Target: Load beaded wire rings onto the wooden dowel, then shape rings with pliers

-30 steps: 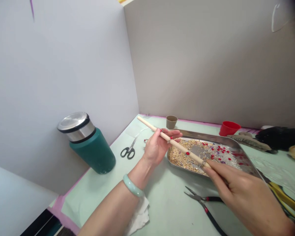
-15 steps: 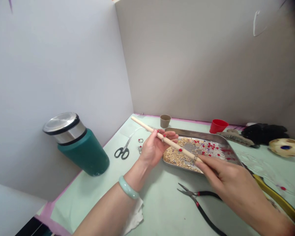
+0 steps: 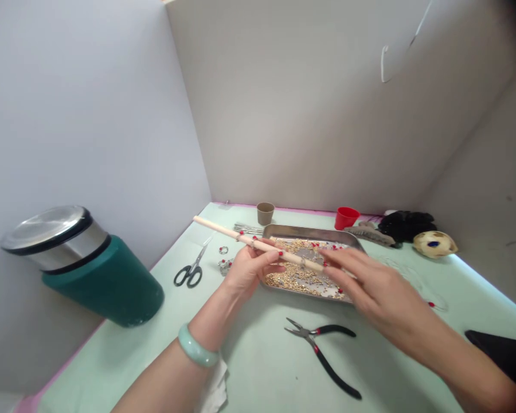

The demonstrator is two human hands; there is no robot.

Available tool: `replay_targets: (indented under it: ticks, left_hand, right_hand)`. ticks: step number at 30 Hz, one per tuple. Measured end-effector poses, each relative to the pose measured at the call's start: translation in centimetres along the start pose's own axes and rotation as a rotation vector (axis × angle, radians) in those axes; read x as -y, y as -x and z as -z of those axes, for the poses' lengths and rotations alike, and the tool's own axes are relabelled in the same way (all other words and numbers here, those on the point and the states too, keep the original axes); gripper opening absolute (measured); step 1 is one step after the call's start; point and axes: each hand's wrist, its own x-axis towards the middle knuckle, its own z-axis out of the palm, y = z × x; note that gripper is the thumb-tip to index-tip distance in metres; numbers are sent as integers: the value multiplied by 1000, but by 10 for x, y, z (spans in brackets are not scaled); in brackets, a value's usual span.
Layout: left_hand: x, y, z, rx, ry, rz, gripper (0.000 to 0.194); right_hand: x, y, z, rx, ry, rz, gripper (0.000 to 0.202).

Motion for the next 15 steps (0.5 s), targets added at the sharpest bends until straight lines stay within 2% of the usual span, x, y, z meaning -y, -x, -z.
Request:
replay_targets:
  ticks: [3,5,10,15]
  left_hand:
    - [-3,-4,6,-64,32,-34,22]
    - [-4,-5,9,-94,52,-35,21]
    - [-6,-4,9,-118,71,-34,19]
    - [-6,-2,3,-109,58,-48,18]
  right_hand:
    - [-13,-3,21,-150,9,-48,35]
    - [-22,-4,29,-172,48,-73,34]
    - [-28,-5,27,45,164,-32,35]
    - [-20,-4,16,74,307,27,31]
